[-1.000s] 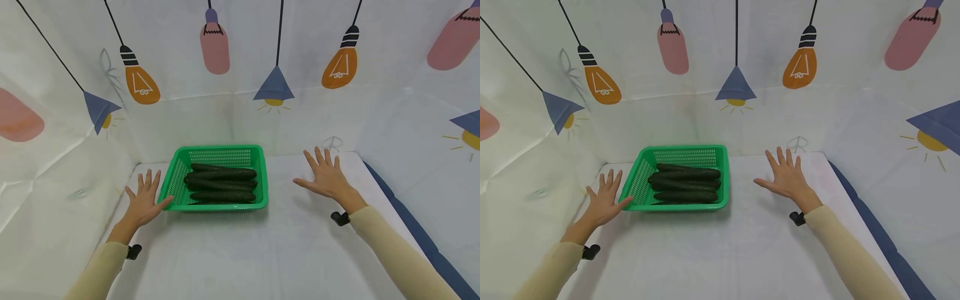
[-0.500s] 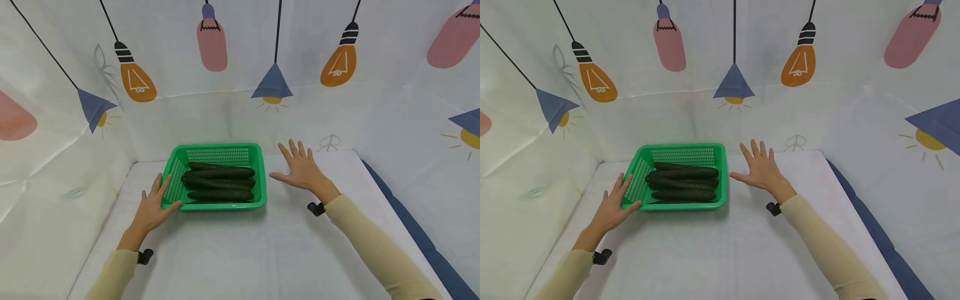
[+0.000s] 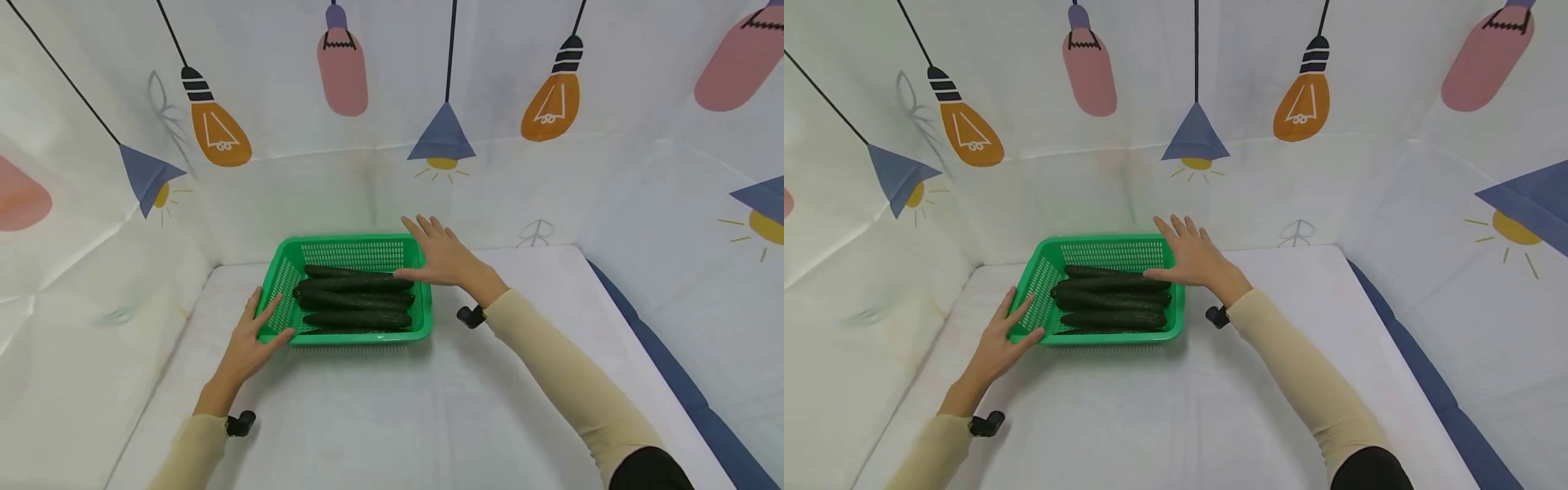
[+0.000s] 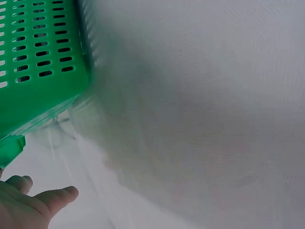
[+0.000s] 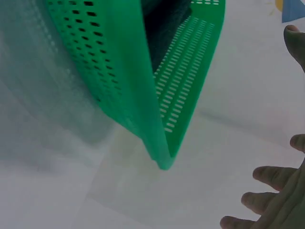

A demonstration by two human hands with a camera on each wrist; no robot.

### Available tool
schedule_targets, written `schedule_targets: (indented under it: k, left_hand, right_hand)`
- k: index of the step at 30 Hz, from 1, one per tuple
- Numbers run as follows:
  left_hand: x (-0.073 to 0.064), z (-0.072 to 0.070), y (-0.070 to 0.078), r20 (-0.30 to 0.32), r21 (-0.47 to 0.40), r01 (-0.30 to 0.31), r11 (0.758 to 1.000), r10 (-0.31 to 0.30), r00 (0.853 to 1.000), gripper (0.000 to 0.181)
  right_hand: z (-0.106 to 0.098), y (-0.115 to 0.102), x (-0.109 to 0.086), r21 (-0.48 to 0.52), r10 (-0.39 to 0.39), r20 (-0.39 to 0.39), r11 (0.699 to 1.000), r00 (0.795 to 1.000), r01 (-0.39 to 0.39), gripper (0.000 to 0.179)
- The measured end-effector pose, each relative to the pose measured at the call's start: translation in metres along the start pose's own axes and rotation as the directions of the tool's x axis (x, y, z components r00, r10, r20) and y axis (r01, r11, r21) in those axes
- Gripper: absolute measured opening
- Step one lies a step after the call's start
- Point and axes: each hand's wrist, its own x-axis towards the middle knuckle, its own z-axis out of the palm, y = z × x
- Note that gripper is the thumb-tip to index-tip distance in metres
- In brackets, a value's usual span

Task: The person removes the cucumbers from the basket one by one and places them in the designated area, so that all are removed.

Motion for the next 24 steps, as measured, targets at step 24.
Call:
schedule_targets:
  k: [24]
  left_hand:
    - [0.005,0.006,0.004,-0.088,0.020,0.019,1.000,-0.017,0.996,0.087]
  right_hand:
    - [0.068,-0.034,0.065,0.375,-0.073,0.092,0.926,0.993,0.033,0.104]
